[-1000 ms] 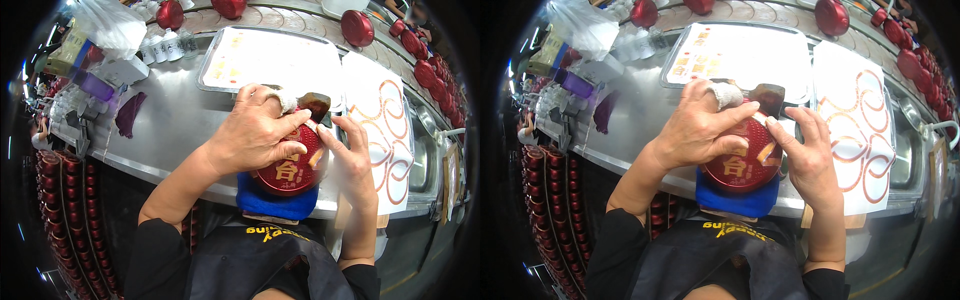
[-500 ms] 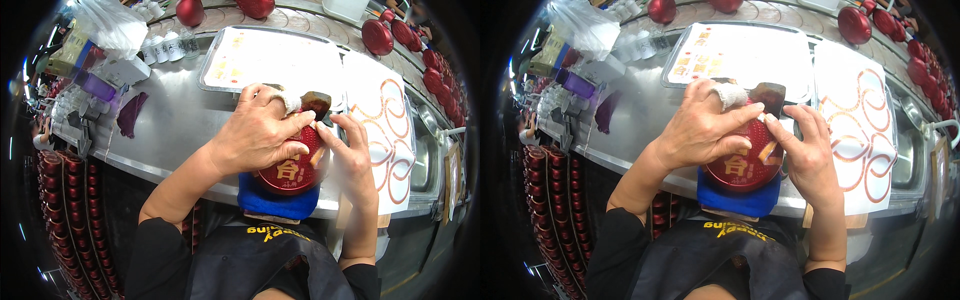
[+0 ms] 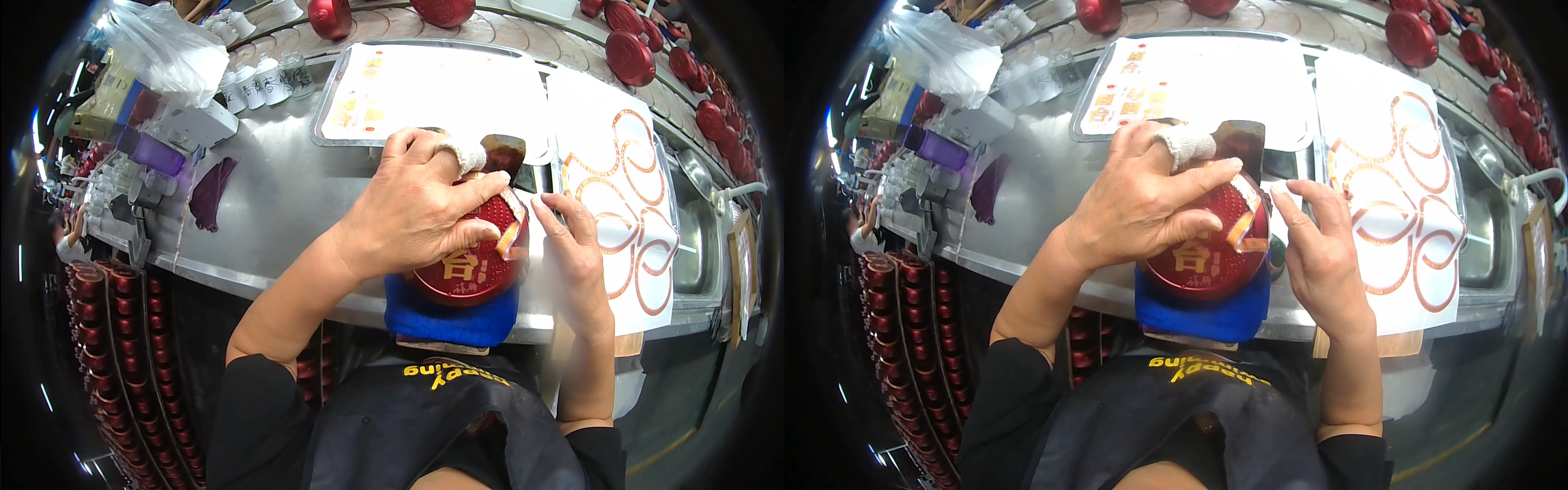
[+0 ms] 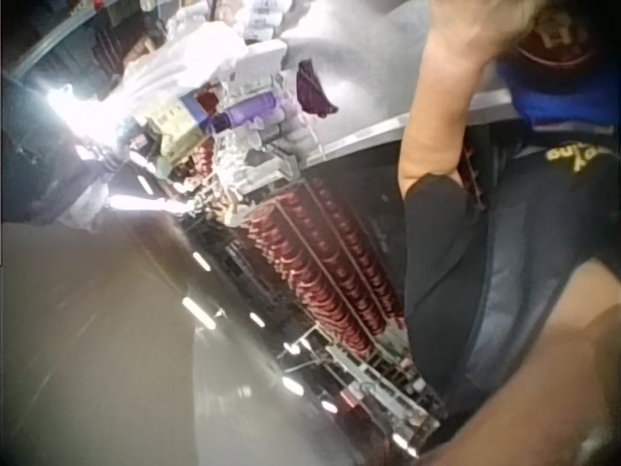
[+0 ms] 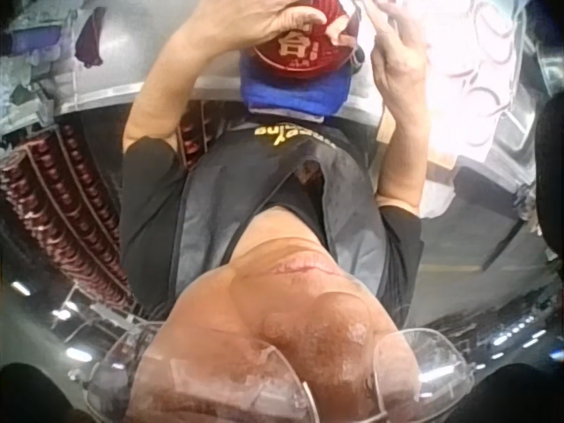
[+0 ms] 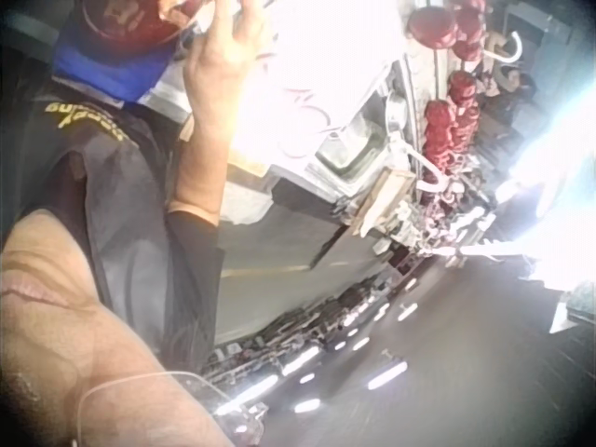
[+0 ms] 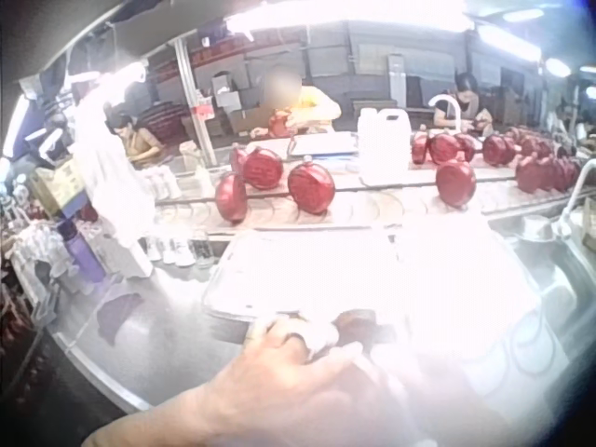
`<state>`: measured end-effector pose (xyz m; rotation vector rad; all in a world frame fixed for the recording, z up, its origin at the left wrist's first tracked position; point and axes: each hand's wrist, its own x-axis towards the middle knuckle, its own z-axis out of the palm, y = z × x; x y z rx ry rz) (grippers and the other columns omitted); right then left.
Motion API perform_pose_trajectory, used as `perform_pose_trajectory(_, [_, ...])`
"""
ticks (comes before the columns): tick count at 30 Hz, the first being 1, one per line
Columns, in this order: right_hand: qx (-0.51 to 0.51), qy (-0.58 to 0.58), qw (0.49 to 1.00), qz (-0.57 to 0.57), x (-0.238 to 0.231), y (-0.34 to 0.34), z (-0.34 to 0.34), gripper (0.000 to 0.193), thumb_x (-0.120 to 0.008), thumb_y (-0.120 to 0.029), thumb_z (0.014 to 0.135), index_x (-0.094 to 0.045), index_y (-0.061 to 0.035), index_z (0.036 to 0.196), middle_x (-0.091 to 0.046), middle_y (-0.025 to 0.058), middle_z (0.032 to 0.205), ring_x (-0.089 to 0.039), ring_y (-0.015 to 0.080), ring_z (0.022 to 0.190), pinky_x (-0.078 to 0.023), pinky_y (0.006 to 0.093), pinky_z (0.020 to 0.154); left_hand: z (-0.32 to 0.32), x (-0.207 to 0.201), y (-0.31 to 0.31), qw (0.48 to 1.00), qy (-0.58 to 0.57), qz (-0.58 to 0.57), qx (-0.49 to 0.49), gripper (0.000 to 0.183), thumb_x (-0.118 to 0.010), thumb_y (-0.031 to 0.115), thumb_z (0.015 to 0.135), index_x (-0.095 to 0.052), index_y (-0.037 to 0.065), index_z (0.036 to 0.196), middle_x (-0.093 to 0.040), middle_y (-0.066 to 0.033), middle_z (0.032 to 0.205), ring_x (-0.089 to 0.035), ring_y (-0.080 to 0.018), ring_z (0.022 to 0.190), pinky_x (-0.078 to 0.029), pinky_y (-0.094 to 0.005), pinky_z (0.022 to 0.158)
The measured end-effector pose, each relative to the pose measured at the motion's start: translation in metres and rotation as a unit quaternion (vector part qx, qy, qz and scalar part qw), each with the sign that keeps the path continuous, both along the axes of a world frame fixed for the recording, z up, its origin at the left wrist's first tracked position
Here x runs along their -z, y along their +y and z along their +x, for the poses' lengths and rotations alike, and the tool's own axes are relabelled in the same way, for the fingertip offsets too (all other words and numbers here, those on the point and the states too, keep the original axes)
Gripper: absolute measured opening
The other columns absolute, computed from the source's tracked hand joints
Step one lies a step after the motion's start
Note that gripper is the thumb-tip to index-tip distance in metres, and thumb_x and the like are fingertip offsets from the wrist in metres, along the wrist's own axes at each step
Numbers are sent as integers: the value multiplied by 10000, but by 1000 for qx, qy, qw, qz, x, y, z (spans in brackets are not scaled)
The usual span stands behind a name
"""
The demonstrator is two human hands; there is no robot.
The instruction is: The person places a red spherical ornament on a blue stand, then applies a gold circular sticker to its surface. They smooth the sticker with fingers and a cloth, then use a green sponge to press and clean the edges. The process repeats with additional stickers on the same ornament.
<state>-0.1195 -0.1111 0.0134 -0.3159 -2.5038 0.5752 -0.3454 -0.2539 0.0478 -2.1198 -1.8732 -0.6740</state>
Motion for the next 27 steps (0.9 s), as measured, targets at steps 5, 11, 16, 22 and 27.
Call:
perform_pose_trajectory(5, [-7, -21, 989, -147, 7, -11, 14, 486, -632, 41, 826, -635, 13, 1311, -588, 212, 1316, -575, 399, 1207, -470, 455, 1028, 3, -1, 3, 1000, -17, 5, 18, 531, -592, 557, 950, -710, 149, 1270, -665, -117, 1183, -543, -328, 1153, -327, -481, 1071])
perform_pose_trajectory(11, [33, -3, 979, -202, 23, -24, 20, 404, -707, -62, 830, -662, 6, 1225, -595, 201, 1320, -593, 384, 1192, -471, 445, 1008, 8, -1, 7, 999, -11, 10, 44, 501, -607, 538, 954, -719, 146, 1244, -653, -103, 1225, -537, -320, 1139, -330, -485, 1071])
perform_pose_trajectory(16, [51, 27, 983, -174, 27, -23, 17, 185, -700, -27, 808, -669, 2, 989, -601, 197, 1288, -590, 380, 1183, -462, 450, 1018, 11, -4, 8, 999, -5, -2, 50, 507, -595, 547, 963, -727, 134, 1225, -655, -104, 1226, -540, -320, 1132, -329, -483, 1072])
perform_pose_trajectory(22, [111, 65, 991, -39, 4, -15, 35, 226, -701, -5, 792, -677, 9, 1016, -575, 214, 1328, -520, 409, 1273, -424, 485, 1073, 10, -7, 6, 999, -6, -26, 43, 543, -624, 558, 958, -719, 130, 1277, -647, -141, 1278, -523, -350, 1206, -337, -492, 1090])
perform_pose_trajectory(27, [25, -27, 989, -143, 26, -25, 19, 452, -736, -51, 804, -657, -10, 1247, -531, 233, 1379, -514, 427, 1255, -425, 479, 1077, 11, -8, 7, 999, -8, -20, 44, 516, -645, 521, 953, -718, 123, 1274, -662, -142, 1260, -542, -354, 1181, -348, -471, 1084])
